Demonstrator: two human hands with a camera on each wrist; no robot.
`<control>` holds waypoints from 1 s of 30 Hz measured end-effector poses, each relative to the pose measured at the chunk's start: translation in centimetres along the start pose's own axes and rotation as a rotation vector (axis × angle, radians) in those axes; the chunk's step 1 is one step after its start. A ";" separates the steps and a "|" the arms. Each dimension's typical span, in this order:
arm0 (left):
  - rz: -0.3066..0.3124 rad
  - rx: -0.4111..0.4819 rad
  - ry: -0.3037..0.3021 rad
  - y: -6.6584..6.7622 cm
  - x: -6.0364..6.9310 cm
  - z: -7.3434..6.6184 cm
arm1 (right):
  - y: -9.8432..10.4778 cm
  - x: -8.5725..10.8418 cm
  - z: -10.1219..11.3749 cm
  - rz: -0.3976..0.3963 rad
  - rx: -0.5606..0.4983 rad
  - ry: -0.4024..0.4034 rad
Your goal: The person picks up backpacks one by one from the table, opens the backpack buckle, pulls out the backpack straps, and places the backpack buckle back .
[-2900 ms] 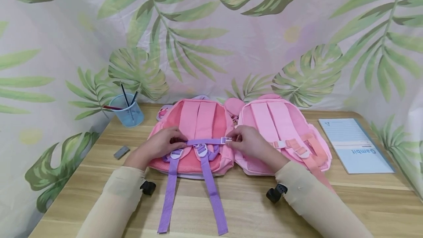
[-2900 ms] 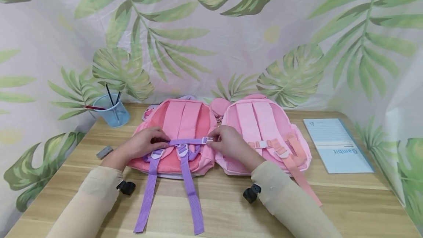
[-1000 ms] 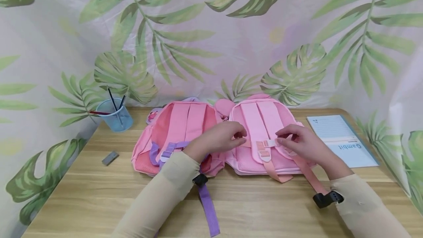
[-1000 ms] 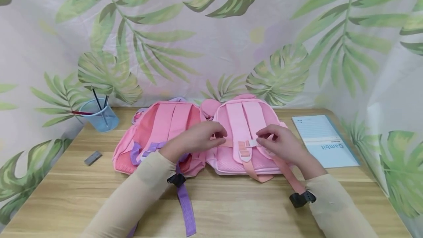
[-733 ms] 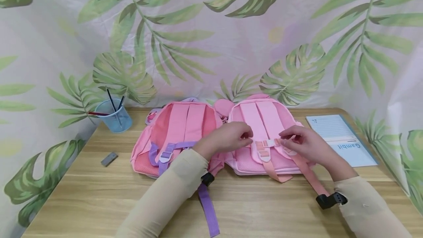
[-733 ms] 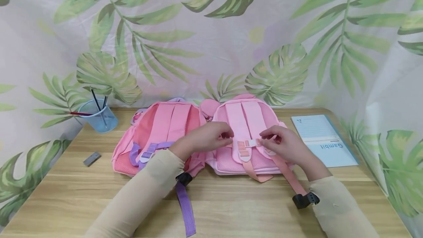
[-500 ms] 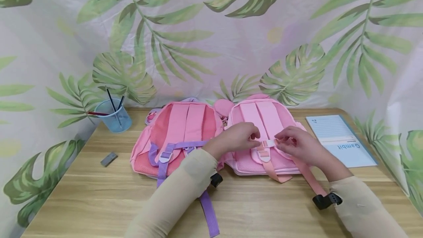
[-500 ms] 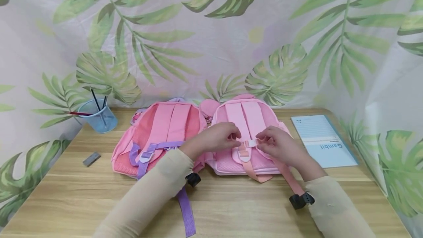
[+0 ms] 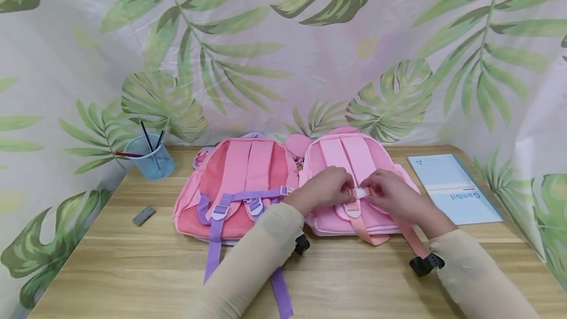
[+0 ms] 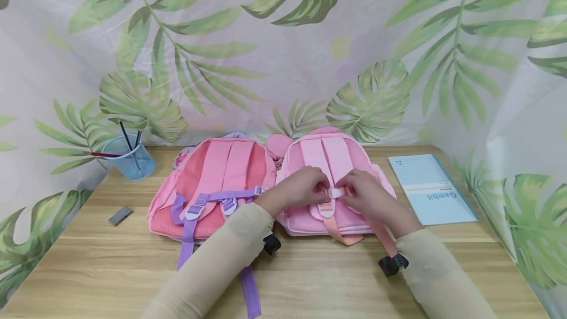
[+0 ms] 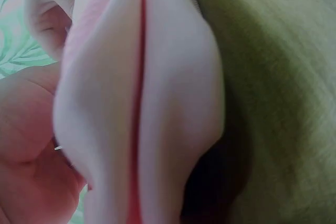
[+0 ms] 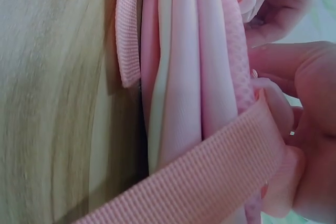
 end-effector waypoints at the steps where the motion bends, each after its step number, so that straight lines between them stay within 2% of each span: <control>1: -0.006 0.003 -0.002 -0.1 0.0 0.0 | -0.1 -0.1 0.0 0.000 0.008 0.003; 6: -0.021 0.025 -0.007 -0.4 -0.2 0.1 | -0.5 -0.3 -0.1 0.007 0.058 0.005; 14: -0.022 0.029 0.043 -1.1 -0.5 0.3 | -1.0 -0.2 0.0 0.004 0.093 0.047; 22: -0.038 0.029 0.058 -1.4 -0.5 0.2 | -1.5 0.0 0.1 -0.013 0.172 0.064; 30: -0.028 0.057 0.060 -1.4 -0.4 0.2 | -1.8 -0.1 -0.2 -0.029 0.160 0.041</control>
Point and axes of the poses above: each hand's wrist, its own x-axis away from the middle knuckle, its own y-axis out of the back of the hand, z = x × y, the point moved 5 cm from there along -x, towards the middle knuckle, and after that the axes turned 15 degrees about y, right-handed, at the moved point
